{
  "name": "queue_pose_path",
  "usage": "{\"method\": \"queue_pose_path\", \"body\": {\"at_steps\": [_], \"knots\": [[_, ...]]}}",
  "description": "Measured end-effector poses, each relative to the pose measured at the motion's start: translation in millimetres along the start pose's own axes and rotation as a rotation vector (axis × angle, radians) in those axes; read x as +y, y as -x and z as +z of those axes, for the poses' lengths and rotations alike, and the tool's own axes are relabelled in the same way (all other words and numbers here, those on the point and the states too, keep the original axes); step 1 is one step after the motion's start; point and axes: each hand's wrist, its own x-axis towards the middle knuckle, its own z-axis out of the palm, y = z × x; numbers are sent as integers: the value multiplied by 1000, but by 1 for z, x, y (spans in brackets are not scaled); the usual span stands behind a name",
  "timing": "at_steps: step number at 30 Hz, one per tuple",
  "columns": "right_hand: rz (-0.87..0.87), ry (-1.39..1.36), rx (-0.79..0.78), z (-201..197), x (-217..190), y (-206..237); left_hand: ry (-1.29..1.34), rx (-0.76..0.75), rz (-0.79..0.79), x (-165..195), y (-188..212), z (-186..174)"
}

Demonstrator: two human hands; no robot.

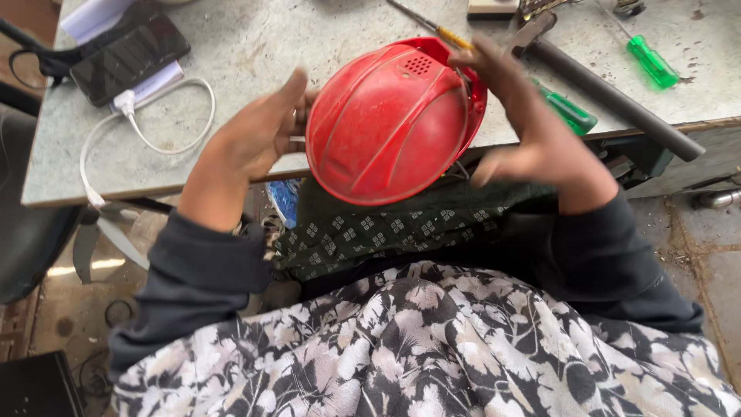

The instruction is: The person unscrews the bottom of a red electric device with a screwdriver, removes the plastic cover, and begins working on the internal transformer and wiring.

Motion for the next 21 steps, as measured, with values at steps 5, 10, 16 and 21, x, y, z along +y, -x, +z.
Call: {"method": "queue_pose_path", "body": {"at_steps": [5, 10, 16, 21], "knots": [[375, -71, 176, -6, 61, -49, -515, 216, -111, 16, -35, 10], [592, -184, 14, -4, 96, -94, -1020, 436, -14, 26, -42, 26], [577, -7, 98, 12, 99, -94, -1045, 526, 48, 50, -44, 27], [555, -158, 152, 13, 100, -96, -1029, 627, 393, 66, -40, 28]]}}
